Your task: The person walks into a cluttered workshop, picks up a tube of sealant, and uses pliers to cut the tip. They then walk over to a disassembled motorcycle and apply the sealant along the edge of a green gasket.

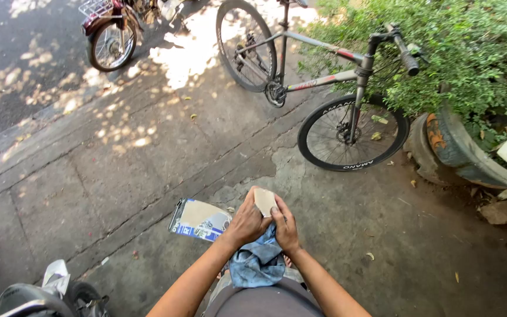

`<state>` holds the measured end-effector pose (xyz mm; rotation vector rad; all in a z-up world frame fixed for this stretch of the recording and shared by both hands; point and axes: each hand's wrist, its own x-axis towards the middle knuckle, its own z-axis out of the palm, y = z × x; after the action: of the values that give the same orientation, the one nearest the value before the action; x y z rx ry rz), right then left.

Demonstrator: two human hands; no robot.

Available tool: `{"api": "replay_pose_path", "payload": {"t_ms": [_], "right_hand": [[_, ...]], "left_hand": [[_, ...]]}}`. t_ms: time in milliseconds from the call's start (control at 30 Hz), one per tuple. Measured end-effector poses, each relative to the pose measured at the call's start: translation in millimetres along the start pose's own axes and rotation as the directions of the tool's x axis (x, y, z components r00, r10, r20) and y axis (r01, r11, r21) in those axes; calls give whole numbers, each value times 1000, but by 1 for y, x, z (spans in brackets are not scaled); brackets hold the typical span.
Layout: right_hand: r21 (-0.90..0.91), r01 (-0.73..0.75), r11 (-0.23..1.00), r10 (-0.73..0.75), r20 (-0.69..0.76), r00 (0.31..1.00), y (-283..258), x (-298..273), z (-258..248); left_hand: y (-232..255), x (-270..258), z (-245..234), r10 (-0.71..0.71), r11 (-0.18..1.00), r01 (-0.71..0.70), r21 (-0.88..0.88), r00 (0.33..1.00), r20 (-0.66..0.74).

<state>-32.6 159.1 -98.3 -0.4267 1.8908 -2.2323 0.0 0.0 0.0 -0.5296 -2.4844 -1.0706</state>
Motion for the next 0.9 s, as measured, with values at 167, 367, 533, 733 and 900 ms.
{"api": "replay_pose_path", "payload": {"t_ms": [167,367,533,733,900], "right_hand": [[60,-13,998,14,-20,1000,-29,6,4],[90,-4,996,6,-25,1000,-53,10,-3],[53,10,999,-7,-53,999,-50,16,-23],[413,-36,910,88,-108,990,-29,24,-55],[124,175,977,-121,-355,927,-46,25,-63]], "left_hand": [[2,0,-1,-57,990,38,-139,989,-137],[-20,-5,13,-370,859,214,-466,887,-276],[-23,18,-19,-698,433,112,-894,670,-255],[-32,9,-72,-733,-127,-106,-986,680,21],[-23,-30,-75,-521,-111,236,-965,814,258]]}}
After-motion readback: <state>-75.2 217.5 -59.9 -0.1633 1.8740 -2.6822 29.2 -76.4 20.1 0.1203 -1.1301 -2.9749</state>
